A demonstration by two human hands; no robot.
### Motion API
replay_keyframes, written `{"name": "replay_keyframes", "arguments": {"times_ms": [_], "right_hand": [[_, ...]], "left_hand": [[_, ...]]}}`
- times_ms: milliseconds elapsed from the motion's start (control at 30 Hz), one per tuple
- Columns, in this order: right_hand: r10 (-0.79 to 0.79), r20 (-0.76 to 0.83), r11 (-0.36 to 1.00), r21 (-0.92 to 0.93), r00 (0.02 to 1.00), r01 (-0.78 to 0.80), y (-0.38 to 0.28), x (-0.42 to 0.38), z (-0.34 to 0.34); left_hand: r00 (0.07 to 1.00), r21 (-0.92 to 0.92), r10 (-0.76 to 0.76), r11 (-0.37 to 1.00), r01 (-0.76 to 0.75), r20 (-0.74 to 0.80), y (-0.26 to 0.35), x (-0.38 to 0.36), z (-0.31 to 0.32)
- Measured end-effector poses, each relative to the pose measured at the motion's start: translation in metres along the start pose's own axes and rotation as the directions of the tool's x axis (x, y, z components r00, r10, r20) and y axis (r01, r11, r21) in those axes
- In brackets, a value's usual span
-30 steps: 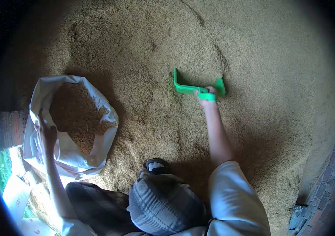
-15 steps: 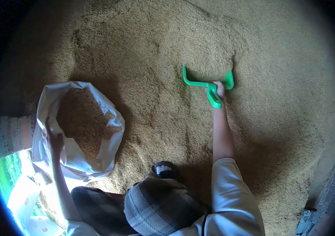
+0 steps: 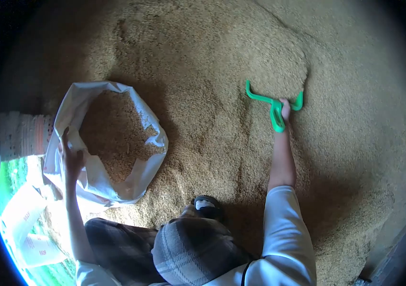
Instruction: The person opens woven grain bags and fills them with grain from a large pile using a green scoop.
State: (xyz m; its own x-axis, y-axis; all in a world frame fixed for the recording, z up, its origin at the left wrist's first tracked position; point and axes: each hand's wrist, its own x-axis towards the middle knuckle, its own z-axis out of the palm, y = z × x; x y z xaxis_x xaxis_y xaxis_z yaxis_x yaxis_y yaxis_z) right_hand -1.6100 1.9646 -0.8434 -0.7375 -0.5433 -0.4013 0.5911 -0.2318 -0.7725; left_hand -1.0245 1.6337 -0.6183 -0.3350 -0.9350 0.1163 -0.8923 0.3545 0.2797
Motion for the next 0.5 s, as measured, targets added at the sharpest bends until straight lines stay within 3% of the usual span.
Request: {"name": "replay_keyframes", "arguments": {"times_ms": [33,100,233,300,400,467,500], "right_hand": [[0.000,-0.039,0.998,-0.062,0.999,-0.003,0.003,-0.012,0.005],[-0.135,-0.098,0.988,0.067,0.986,0.142,0.018,-0.030,0.016],[-0.034,-0.056,0.999,-0.037,0.998,0.032,0.038,-0.060,-0.009],[-0.132,-0.005,0.989,0.060,0.991,0.132,0.040,-0.094,0.022],[-0.054,0.019,0.994,0.092,0.998,0.052,0.041,-0.118,0.010],[-0.024,-0.296,0.996,-0.093,0.955,-0.004,0.027,-0.146,0.029],[-0.024,-0.281,0.995,-0.101,0.959,-0.005,0.020,-0.160,0.044]], "left_hand": [[0.999,-0.002,0.036,0.999,-0.036,0.010,0.001,-0.002,-0.002],[0.999,-0.059,0.046,0.997,-0.045,0.019,0.001,-0.005,-0.008],[0.995,-0.138,0.046,0.990,-0.033,0.090,-0.001,-0.011,-0.017],[0.992,-0.217,0.079,0.975,-0.056,0.098,-0.003,-0.013,-0.016],[0.991,-0.223,0.101,0.972,-0.080,0.084,-0.014,-0.013,-0.015],[0.991,-0.253,0.062,0.967,-0.031,0.117,-0.010,-0.013,-0.024],[0.991,-0.278,0.077,0.960,-0.042,0.114,-0.015,-0.013,-0.023]]}}
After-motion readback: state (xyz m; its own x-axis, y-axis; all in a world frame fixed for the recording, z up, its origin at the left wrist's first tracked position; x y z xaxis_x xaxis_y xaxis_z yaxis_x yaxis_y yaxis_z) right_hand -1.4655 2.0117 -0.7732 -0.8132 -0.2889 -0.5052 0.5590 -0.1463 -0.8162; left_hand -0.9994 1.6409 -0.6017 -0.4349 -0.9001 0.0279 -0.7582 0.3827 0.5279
